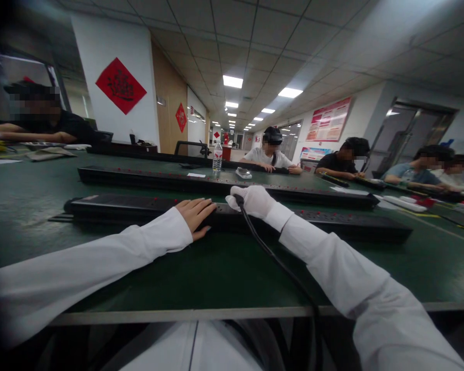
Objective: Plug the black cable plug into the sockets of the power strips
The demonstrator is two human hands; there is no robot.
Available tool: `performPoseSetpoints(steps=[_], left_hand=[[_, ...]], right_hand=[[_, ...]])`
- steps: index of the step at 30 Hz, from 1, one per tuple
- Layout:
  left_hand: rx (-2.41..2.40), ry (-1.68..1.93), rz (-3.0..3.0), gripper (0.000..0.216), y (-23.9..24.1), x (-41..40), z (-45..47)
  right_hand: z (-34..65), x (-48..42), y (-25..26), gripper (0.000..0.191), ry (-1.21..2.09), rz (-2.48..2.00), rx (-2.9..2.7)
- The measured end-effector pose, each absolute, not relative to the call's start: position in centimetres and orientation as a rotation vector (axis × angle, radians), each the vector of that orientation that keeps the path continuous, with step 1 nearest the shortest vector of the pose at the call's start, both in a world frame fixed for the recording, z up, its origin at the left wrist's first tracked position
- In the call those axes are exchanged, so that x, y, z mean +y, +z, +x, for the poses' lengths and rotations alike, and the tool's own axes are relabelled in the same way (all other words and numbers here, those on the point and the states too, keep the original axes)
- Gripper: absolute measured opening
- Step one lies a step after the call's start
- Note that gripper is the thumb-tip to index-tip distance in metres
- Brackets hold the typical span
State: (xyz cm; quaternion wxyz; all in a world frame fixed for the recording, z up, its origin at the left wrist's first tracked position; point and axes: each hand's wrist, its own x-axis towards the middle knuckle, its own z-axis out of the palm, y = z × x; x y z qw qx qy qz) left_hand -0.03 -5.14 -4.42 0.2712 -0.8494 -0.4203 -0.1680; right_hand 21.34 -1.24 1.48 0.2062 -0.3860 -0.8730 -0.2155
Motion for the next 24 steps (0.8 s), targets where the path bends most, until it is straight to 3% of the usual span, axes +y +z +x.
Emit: performPoseSetpoints(steps=[8,16,19,24], left_hand=[[-1.124,-0.415,-2.286,0.058,-5.1,-4.1,-0.3],[-1.136,-0.417,-2.283,0.06,-5.5,-3.5,-0.2],[-1.136,-0.427,-2.278,0.059,-5.2,-4.0,-0.1],[-1.112,-0.447,-2.292,0.058,-4.7,-4.7,-0.1]], right_hand=[[21.3,-1.1,2.7,0.04,-0.802,-1.091,-2.53],[21.8,-2.2,8.3,0.04,-0.985,-0.982,-2.466],[22.0,-2.4,8.5,0.038,-0.905,-0.999,-2.412],[21.6,-2.1,3.7,0.032,-0.546,-1.013,-2.481]])
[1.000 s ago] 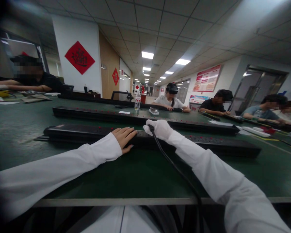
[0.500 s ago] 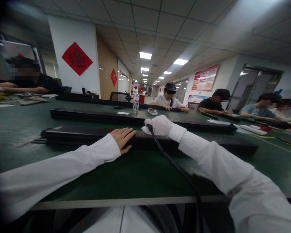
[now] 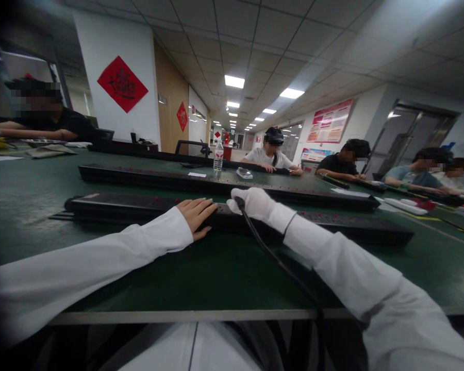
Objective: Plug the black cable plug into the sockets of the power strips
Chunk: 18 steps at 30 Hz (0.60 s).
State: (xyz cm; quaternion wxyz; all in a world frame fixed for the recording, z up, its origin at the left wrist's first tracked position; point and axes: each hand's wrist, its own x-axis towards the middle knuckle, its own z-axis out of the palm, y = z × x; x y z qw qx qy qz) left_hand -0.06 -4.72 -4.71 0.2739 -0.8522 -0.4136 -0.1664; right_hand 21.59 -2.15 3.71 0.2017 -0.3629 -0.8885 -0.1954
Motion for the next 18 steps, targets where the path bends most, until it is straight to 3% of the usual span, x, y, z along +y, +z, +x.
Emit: performPoseSetpoints(steps=[5,18], left_hand=[[-1.13,-0.457,-2.292,0.059,-5.0,-4.3,-0.1],[-1.141,-0.396,-2.285,0.06,-4.7,-4.4,0.0]], right_hand=[[21.2,-1.8,1.2,0.03,-0.511,-1.039,-2.488],[21.3,-1.8,5.4,0.036,-0.748,-0.934,-2.364]])
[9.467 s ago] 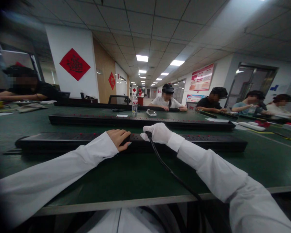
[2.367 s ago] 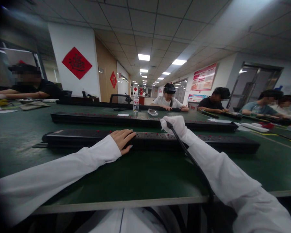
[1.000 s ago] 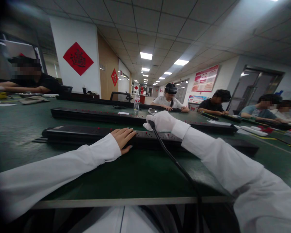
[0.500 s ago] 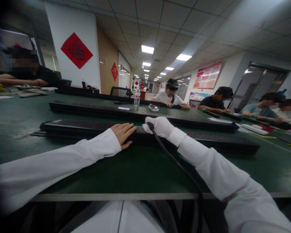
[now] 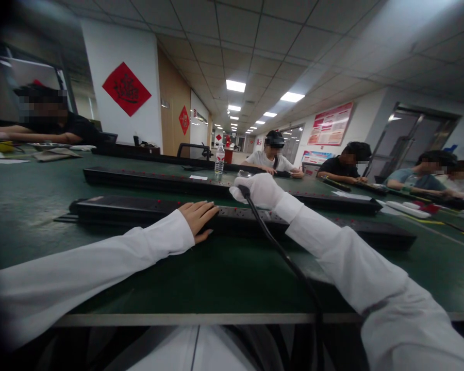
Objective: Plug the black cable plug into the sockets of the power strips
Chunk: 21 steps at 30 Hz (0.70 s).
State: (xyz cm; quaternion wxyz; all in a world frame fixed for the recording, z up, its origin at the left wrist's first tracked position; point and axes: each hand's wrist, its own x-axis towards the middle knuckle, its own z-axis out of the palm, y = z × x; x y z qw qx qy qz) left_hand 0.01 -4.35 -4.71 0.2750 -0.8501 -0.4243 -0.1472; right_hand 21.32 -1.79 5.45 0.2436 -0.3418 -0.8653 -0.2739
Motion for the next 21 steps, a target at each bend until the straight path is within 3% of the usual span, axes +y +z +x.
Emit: performPoseSetpoints(steps=[5,13,21], left_hand=[[-1.144,-0.415,-2.296,0.059,-4.6,-4.5,0.1],[-1.142,-0.44,-2.307,0.058,-4.8,-4.4,-0.1],[-1.148,-0.432,-2.306,0.06,-5.0,-3.9,-0.1]], right_hand=[[21.5,-1.1,6.7,0.035,-0.713,-0.942,-2.228],[20.9,-1.5,0.9,0.037,-0.629,-1.122,-2.44],[21.0,-1.8,1.6,0.041,-0.547,-1.178,-2.49]])
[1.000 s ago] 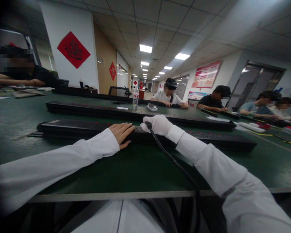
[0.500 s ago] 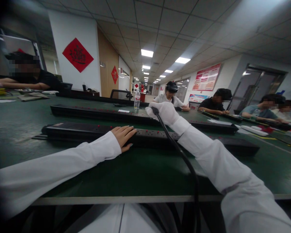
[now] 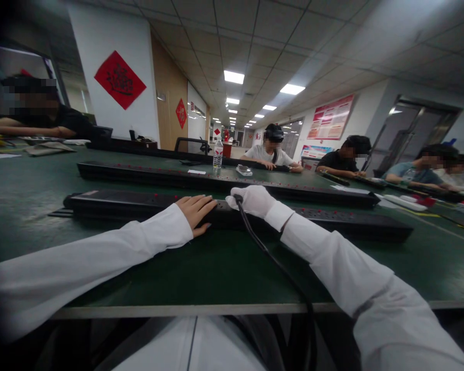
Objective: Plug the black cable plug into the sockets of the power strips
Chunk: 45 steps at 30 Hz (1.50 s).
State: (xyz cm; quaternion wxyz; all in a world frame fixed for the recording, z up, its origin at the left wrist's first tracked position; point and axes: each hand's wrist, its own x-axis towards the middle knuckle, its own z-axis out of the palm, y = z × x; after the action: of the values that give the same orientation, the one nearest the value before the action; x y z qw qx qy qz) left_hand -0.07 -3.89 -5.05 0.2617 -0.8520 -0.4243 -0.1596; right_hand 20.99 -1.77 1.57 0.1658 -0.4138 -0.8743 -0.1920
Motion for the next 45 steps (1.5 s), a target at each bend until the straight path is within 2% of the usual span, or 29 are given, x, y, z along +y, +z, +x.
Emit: performPoseSetpoints(steps=[5,18,22,29,34,45], left_hand=[[-1.113,-0.445,-2.3,0.058,-4.7,-4.6,-0.1],[-1.095,-0.44,-2.291,0.058,-4.8,-4.5,-0.2],[-1.108,-0.441,-2.295,0.058,-4.8,-4.5,-0.2],[-1.1,-0.46,-2.306,0.057,-4.7,-4.7,-0.2],[-1.131,-0.414,-2.308,0.057,-4.8,-4.2,-0.2],[-1.118,-0.389,-2.286,0.057,-4.5,-4.5,-0.1]], right_hand=[[21.3,-1.4,0.7,0.037,-0.406,-1.186,-2.424],[21.4,-1.4,0.5,0.038,-0.405,-1.182,-2.398],[21.4,-1.9,1.0,0.042,-0.504,-1.233,-2.425],[21.1,-2.6,1.2,0.051,-0.86,-1.348,-2.423],[21.0,-2.7,1.1,0.05,-0.93,-1.371,-2.426],[21.6,-0.9,0.6,0.039,-0.721,-1.119,-2.493]])
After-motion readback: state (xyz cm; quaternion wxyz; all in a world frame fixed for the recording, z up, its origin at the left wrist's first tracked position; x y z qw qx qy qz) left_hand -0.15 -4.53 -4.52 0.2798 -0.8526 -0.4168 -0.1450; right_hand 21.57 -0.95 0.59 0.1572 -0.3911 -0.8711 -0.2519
